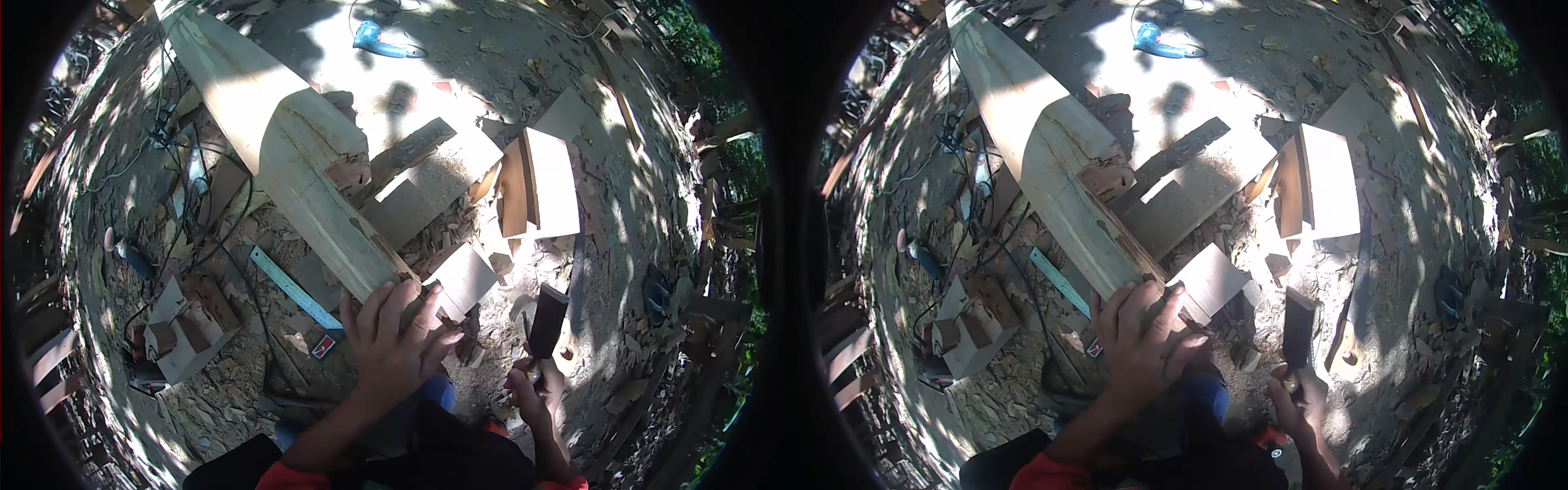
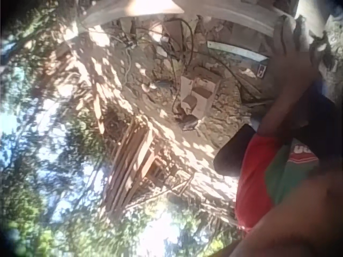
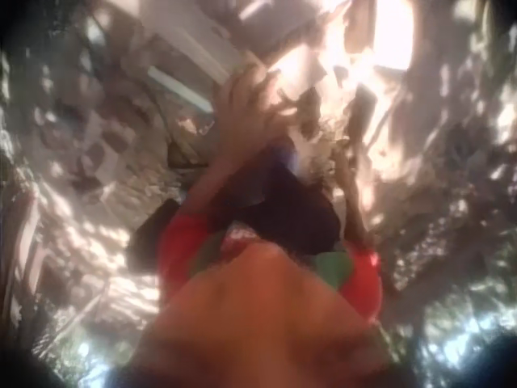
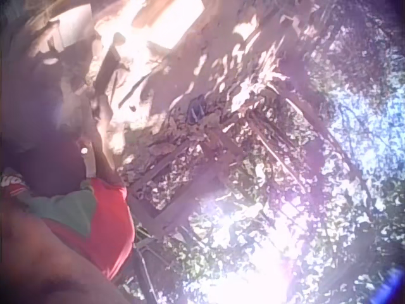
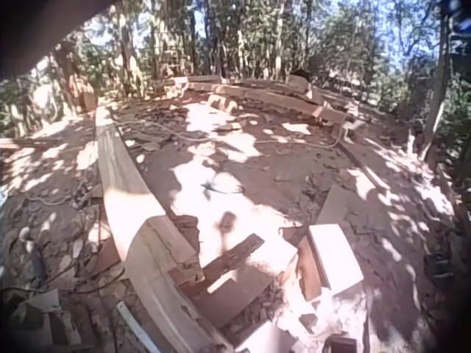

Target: The person uses a chisel and a knife to carve and scrape a wooden beam, then applies glue to a small wooden block.

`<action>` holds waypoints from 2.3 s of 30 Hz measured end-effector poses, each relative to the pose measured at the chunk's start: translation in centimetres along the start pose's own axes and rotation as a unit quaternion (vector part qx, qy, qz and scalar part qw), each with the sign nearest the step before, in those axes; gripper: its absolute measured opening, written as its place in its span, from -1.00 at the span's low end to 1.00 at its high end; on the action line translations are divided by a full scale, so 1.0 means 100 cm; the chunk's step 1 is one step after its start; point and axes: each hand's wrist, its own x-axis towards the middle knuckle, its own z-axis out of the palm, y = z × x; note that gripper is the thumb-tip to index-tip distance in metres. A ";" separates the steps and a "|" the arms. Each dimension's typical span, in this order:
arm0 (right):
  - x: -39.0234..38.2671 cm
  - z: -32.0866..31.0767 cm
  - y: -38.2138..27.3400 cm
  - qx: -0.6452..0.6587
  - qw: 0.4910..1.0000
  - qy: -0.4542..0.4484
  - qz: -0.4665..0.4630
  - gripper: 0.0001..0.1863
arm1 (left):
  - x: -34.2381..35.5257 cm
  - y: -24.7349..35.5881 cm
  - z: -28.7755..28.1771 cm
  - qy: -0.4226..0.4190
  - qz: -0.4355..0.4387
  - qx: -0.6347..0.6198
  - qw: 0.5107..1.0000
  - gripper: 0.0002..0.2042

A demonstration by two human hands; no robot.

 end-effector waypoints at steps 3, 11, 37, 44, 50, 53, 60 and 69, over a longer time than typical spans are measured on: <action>-0.003 0.013 0.017 0.027 0.996 0.001 -0.080 -0.87 | 0.015 0.002 -0.014 -0.021 0.000 -0.021 1.000 -0.40; 0.012 0.110 0.042 0.244 0.966 -0.038 -0.080 -0.60 | 0.052 0.005 -0.033 -0.039 -0.066 0.047 0.996 -0.69; 0.040 0.171 0.045 0.329 0.937 -0.008 -0.114 -0.58 | 0.079 -0.009 -0.038 -0.140 -0.085 -0.044 0.986 -0.68; 0.042 0.177 0.057 0.343 0.933 -0.034 -0.101 -0.51 | 0.077 -0.005 -0.041 -0.154 -0.104 -0.002 0.983 -0.67; 0.030 0.131 0.053 0.264 0.958 -0.035 -0.109 -0.67 | 0.072 -0.005 -0.032 -0.141 -0.092 -0.021 0.986 -0.69; 0.026 0.081 0.014 0.163 0.980 -0.058 -0.100 -0.77 | 0.063 -0.004 -0.036 -0.134 -0.110 -0.005 0.985 -0.72; 0.104 -0.020 -0.124 -0.264 0.924 -0.130 -0.243 -0.73 | 0.040 -0.002 -0.020 -0.019 -0.109 -0.019 0.994 -0.67; 0.143 0.009 -0.227 -0.591 0.674 -0.254 -0.363 -0.54 | 0.039 0.002 -0.010 0.022 -0.238 -0.026 0.971 0.10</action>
